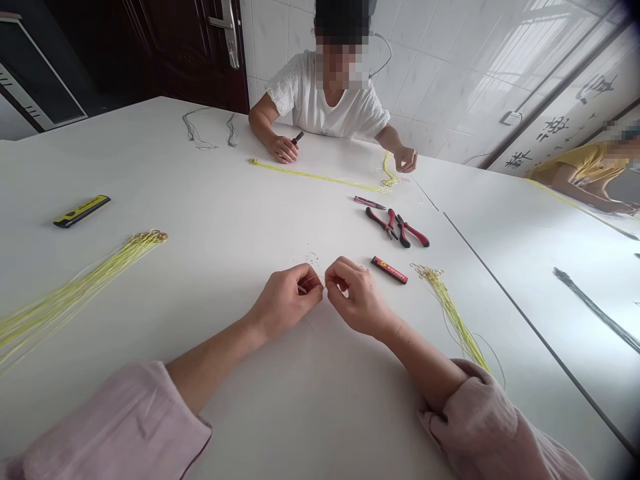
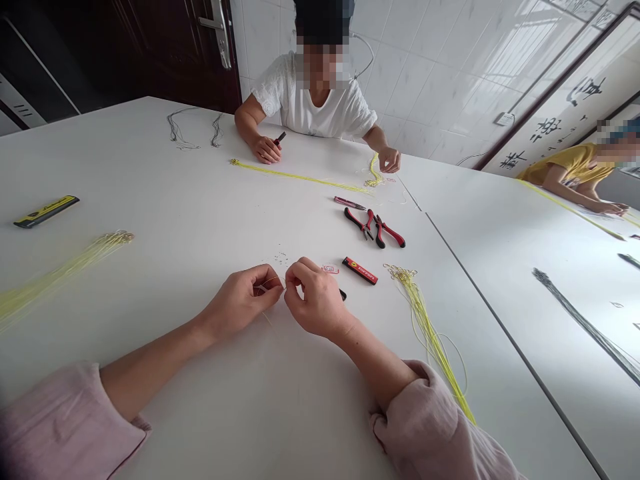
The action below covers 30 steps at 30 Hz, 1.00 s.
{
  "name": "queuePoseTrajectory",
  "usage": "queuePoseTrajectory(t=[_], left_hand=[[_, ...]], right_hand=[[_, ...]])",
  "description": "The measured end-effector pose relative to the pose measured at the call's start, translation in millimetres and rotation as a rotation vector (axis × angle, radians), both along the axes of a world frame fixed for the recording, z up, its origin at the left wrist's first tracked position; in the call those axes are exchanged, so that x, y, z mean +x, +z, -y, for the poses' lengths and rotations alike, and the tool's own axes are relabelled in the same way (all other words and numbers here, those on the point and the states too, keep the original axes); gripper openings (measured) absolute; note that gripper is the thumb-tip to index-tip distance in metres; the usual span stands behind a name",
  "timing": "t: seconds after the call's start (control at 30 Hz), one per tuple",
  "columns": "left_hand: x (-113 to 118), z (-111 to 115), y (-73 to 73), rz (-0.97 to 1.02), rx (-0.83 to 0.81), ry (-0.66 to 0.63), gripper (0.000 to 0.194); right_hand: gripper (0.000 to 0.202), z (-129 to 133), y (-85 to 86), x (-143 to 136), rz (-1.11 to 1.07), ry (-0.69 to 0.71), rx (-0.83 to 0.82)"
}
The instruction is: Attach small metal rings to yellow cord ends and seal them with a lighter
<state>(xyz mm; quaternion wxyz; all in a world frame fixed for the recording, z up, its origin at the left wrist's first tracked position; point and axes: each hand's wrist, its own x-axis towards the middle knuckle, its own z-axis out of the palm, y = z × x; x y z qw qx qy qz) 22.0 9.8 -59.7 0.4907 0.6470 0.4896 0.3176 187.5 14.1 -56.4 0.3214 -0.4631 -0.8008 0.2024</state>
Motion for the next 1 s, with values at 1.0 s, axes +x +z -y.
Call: queuePoseTrajectory(t=[1.0], left_hand=[[5.3,8.3,3.3,0.240,0.121,0.214,0.015]], right_hand=[[0.034,-5.0,8.8,4.7,-0.665,-0.183,-0.493]])
